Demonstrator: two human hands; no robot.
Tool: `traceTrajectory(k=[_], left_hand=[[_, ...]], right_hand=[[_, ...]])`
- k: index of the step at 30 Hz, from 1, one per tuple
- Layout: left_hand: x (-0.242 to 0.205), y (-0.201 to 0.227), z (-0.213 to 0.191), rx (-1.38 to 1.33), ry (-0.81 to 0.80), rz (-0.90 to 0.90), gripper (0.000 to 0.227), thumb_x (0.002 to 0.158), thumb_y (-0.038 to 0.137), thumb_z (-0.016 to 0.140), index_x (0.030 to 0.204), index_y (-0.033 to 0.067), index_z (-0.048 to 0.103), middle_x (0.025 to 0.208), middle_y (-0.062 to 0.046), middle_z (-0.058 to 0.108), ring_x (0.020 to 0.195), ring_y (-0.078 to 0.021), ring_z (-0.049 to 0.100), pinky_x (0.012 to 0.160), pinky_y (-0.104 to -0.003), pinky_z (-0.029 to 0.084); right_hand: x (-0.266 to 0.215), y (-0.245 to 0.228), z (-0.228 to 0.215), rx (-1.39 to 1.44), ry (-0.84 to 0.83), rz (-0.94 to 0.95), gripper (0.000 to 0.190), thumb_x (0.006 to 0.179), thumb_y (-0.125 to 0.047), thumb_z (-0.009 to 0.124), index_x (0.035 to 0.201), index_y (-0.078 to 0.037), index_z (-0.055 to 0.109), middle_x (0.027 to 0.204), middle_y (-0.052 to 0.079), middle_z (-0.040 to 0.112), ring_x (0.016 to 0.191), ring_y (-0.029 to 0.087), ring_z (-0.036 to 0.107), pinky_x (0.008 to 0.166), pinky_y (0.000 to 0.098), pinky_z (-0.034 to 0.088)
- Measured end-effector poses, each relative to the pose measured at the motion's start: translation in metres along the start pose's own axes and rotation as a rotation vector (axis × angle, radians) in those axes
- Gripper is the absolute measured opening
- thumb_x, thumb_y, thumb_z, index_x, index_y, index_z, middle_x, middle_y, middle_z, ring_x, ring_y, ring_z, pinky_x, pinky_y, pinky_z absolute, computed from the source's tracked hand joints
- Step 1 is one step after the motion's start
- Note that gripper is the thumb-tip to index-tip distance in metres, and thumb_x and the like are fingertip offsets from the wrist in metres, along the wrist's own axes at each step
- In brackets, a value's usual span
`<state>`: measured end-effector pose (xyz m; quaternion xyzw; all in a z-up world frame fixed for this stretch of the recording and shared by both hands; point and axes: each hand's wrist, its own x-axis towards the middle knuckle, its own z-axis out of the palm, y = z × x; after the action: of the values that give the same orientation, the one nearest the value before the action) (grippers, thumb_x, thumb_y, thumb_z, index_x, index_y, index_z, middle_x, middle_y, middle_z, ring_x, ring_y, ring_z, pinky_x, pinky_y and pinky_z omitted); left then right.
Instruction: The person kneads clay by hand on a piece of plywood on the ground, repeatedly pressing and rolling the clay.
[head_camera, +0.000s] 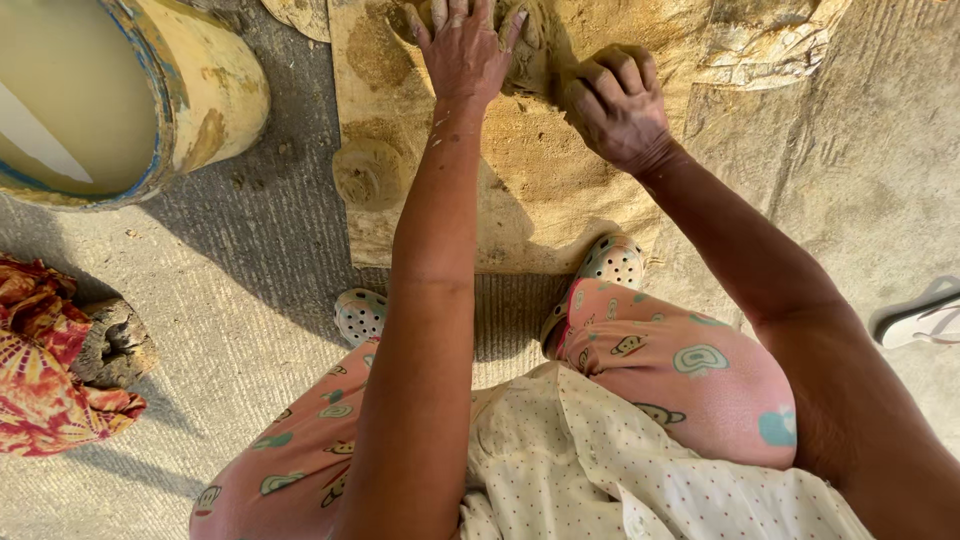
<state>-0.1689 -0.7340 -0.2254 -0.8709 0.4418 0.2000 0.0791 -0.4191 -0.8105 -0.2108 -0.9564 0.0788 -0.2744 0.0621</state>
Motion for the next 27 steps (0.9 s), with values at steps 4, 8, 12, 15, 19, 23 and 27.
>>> traceTrajectory(k=[4,8,12,15,19,23,27], left_hand=[[0.015,-0.026,0.022,-0.054,-0.062,0.075,0.080,0.109,0.075,0.030,0.170,0.0278,0.008,0.179,-0.008,0.009,0.162,-0.0293,0.014,0.131,-0.069,0.001],[0.024,-0.036,0.026,-0.529,0.038,0.151,0.097,0.100,0.086,0.034,0.170,0.0229,0.010,0.176,-0.011,0.015,0.164,-0.0312,0.019,0.132,-0.063,0.009],[-0.103,0.111,0.075,-1.852,-0.270,0.200,0.105,0.091,0.080,0.057,0.166,0.0127,0.029,0.177,-0.017,0.016,0.164,-0.0323,0.019,0.131,-0.058,0.013],[-0.124,0.137,0.063,-2.096,-0.317,0.164,0.095,0.098,0.073,0.057,0.163,0.0087,0.032,0.171,-0.022,0.023,0.155,-0.0373,0.024,0.126,-0.059,0.015],[-0.122,0.105,0.048,-1.909,-0.160,0.366,0.081,0.108,0.063,0.057,0.159,0.0034,0.035,0.163,-0.028,0.033,0.144,-0.0440,0.032,0.120,-0.060,0.018],[-0.134,0.109,0.001,-1.590,0.027,0.582,0.087,0.104,0.076,0.038,0.160,0.0104,0.046,0.164,-0.015,0.043,0.158,-0.0276,0.034,0.135,-0.048,0.017],[-0.134,0.103,-0.023,-1.481,0.025,0.480,0.083,0.105,0.079,0.038,0.155,0.0140,0.050,0.157,-0.015,0.056,0.148,-0.0298,0.050,0.131,-0.050,0.034]], right_hand=[[-0.010,-0.022,-0.100,0.012,-0.039,0.144,0.035,0.096,-0.017,0.086,0.127,-0.010,0.070,0.135,0.008,0.062,0.130,0.028,0.057,0.109,0.0469,0.053],[-0.017,-0.033,-0.181,0.168,0.092,0.153,0.036,0.100,-0.023,0.091,0.128,-0.010,0.072,0.135,0.009,0.062,0.137,0.029,0.055,0.118,0.0469,0.052],[-0.001,-0.039,-0.167,0.233,0.151,0.199,0.070,0.084,-0.024,0.092,0.146,-0.025,0.061,0.154,0.004,0.053,0.150,0.029,0.040,0.128,0.0452,0.043],[-0.005,-0.031,-0.171,0.906,0.233,0.209,0.131,0.076,-0.066,0.083,0.169,-0.031,-0.003,0.175,0.012,0.010,0.162,0.032,0.015,0.135,0.0496,0.016],[-0.065,-0.001,-0.146,1.137,0.246,0.451,0.143,0.057,-0.060,0.083,0.176,-0.033,0.008,0.180,0.004,0.006,0.163,0.022,0.004,0.138,0.0460,0.009],[-0.101,-0.001,-0.063,1.691,-0.070,0.719,0.127,0.071,-0.039,0.097,0.169,-0.013,0.021,0.167,0.021,0.039,0.157,0.035,0.041,0.131,0.0587,0.041],[-0.098,-0.004,-0.040,1.320,-0.281,0.841,0.126,0.055,-0.028,0.102,0.156,-0.010,0.028,0.143,0.017,0.058,0.136,0.033,0.061,0.117,0.0495,0.050]])
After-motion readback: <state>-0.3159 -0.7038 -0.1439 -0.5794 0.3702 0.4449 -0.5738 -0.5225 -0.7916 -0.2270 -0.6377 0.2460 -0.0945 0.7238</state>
